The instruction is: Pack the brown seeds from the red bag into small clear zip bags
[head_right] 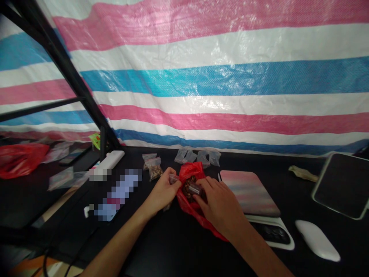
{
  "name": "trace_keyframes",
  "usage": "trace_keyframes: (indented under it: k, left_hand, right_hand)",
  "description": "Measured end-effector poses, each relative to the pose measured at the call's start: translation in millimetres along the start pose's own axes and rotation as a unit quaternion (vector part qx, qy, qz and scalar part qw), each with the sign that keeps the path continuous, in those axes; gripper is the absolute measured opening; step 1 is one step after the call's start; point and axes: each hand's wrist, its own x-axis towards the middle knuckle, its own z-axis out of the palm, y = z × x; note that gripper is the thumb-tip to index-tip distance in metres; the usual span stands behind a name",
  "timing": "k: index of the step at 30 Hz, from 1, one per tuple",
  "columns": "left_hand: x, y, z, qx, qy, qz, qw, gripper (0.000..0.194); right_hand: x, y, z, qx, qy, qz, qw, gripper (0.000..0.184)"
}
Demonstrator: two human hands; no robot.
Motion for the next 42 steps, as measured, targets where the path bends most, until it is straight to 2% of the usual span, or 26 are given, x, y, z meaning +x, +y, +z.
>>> trace_keyframes:
  k: [8,13,16,18,20,24,28,33,35,38,42]
  left_hand:
    - [-3,2,2.4,-0.086,-0.029,-0.012,0.996,0.021]
    - [-3,1,2.7,-0.101,-0.050,0.003,0.994,0.021]
    - [-2,0,2.0,-0.076,-0.019,0.085,0.993,0.024]
    - [-3,0,0.4,-0.030,0.021,0.160,0.986,0.023]
    - [-5,1,-1.8,0.022,0.040,0.210,0.977,0.020]
    - [-8,2,-5.3,0.095,0.003,0.243,0.965,0.016]
    - [-10,3,-4.9,0.149,-0.038,0.250,0.956,0.019]
    - [-13,3,-2.1,0.172,-0.081,0.266,0.945,0.032]
    - [-13,3,-1.3,0.171,-0.080,0.267,0.945,0.036]
    - [-12,2,-1.2,0.172,-0.079,0.265,0.946,0.035]
    - [-13,3,-2.3,0.176,-0.090,0.263,0.944,0.042]
  right_hand:
    - [3,-10,-4,0.034,-0.026,0.045,0.998,0.012]
    - [2,-12,-5,0.052,-0.026,0.073,0.996,0.011]
    - [2,-12,-4,0.066,-0.020,0.094,0.993,0.011]
    - [3,-12,-5,0.077,-0.006,0.107,0.991,0.013]
    - [3,-12,-8,0.094,0.018,0.122,0.988,0.018]
    - [2,-12,-16,0.145,0.071,0.136,0.977,0.023]
    - [0,-11,-18,0.185,0.128,0.101,0.969,0.029]
    - [-1,-7,-12,0.136,0.150,-0.062,0.977,0.030]
    - [-1,-5,-10,0.108,0.156,-0.093,0.977,0.031]
    - [-1,-3,-9,0.089,0.159,-0.101,0.978,0.032]
    - [-1,-2,-9,0.084,0.137,-0.070,0.984,0.030]
